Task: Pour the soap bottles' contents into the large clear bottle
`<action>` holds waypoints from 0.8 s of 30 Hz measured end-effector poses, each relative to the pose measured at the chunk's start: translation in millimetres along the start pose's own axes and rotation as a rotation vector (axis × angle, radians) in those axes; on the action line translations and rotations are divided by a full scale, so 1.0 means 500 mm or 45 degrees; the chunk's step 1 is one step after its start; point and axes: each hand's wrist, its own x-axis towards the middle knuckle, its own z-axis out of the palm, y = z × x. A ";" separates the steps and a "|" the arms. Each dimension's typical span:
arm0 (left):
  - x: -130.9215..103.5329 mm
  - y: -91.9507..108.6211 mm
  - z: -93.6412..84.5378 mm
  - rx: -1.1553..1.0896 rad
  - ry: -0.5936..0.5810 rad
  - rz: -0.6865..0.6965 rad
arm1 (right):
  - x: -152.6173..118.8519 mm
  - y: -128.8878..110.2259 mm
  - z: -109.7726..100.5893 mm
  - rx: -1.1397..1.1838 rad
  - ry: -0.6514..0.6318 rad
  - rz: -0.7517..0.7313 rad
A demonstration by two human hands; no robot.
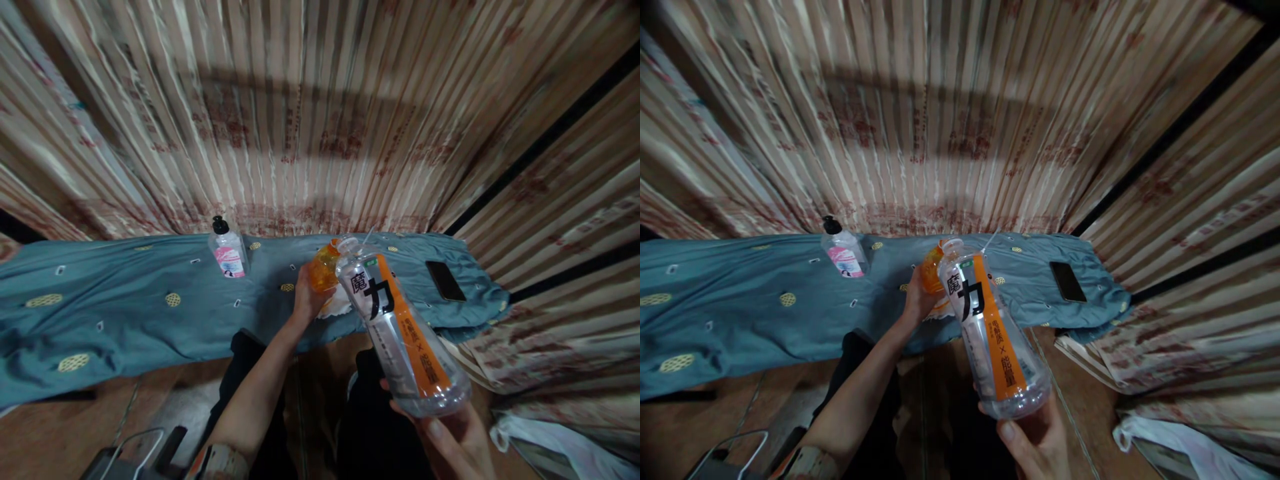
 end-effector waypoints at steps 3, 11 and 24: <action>0.000 0.011 -0.003 0.057 0.008 0.027 | 0.000 0.000 0.000 -0.008 0.010 -0.013; -0.002 0.025 -0.008 0.093 0.008 0.078 | -0.004 -0.007 0.008 -0.016 0.003 -0.003; 0.000 0.025 -0.010 0.088 -0.026 0.040 | -0.005 -0.015 0.020 0.014 0.009 -0.001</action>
